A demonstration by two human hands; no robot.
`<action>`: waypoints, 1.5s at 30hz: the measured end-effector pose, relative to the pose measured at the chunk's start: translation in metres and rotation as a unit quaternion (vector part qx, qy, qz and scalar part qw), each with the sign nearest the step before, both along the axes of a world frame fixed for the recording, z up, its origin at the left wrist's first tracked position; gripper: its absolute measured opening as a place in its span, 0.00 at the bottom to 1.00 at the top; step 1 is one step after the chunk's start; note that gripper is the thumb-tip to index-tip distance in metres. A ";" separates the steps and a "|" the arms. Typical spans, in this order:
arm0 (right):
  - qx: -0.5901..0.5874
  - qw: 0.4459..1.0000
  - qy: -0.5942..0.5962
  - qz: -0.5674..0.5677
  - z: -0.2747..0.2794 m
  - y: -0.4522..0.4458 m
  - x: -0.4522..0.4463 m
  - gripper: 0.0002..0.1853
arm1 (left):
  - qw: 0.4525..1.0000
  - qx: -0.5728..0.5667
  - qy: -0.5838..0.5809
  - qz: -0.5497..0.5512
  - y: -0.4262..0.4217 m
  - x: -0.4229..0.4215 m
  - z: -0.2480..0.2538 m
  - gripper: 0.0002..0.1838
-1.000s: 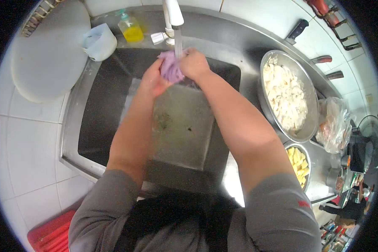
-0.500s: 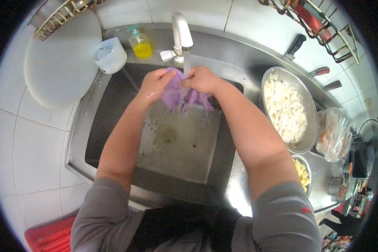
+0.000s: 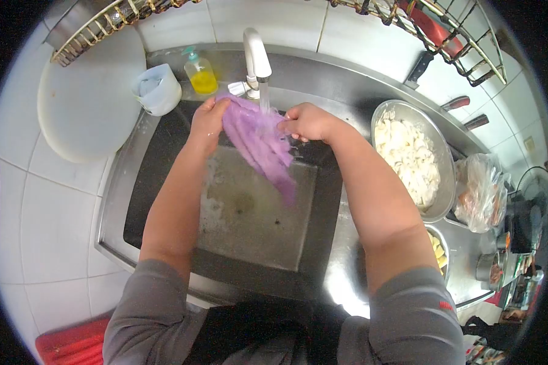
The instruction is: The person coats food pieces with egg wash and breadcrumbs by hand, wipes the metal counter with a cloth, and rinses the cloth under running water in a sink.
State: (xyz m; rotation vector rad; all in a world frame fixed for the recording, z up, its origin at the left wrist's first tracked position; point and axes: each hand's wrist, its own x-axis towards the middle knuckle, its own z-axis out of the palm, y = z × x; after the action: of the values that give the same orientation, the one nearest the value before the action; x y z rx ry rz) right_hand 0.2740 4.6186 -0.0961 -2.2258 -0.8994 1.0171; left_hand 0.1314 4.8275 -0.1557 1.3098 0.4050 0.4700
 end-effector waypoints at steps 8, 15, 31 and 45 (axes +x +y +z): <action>0.380 0.908 0.097 -0.146 -0.012 0.056 -0.040 0.17 | 0.965 0.188 0.127 -0.129 -0.023 0.021 0.012 0.18; 0.205 0.967 0.094 -0.120 -0.097 0.043 -0.037 0.23 | 0.979 -0.111 -0.169 -0.037 0.025 0.020 0.054 0.13; 0.232 0.948 -0.218 -0.030 -0.067 0.051 -0.098 0.23 | 0.883 -0.435 -0.146 -0.100 -0.075 0.031 -0.079 0.21; 0.103 0.989 -0.097 0.044 -0.067 -0.004 -0.001 0.16 | 0.989 0.111 0.086 -0.039 -0.007 -0.014 -0.022 0.30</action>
State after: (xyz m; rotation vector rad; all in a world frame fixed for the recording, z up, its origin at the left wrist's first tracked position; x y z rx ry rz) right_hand 0.2725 4.6144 -0.1626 -2.1497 -1.1422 0.7173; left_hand 0.1175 4.8205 -0.1776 1.5823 0.4529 0.3445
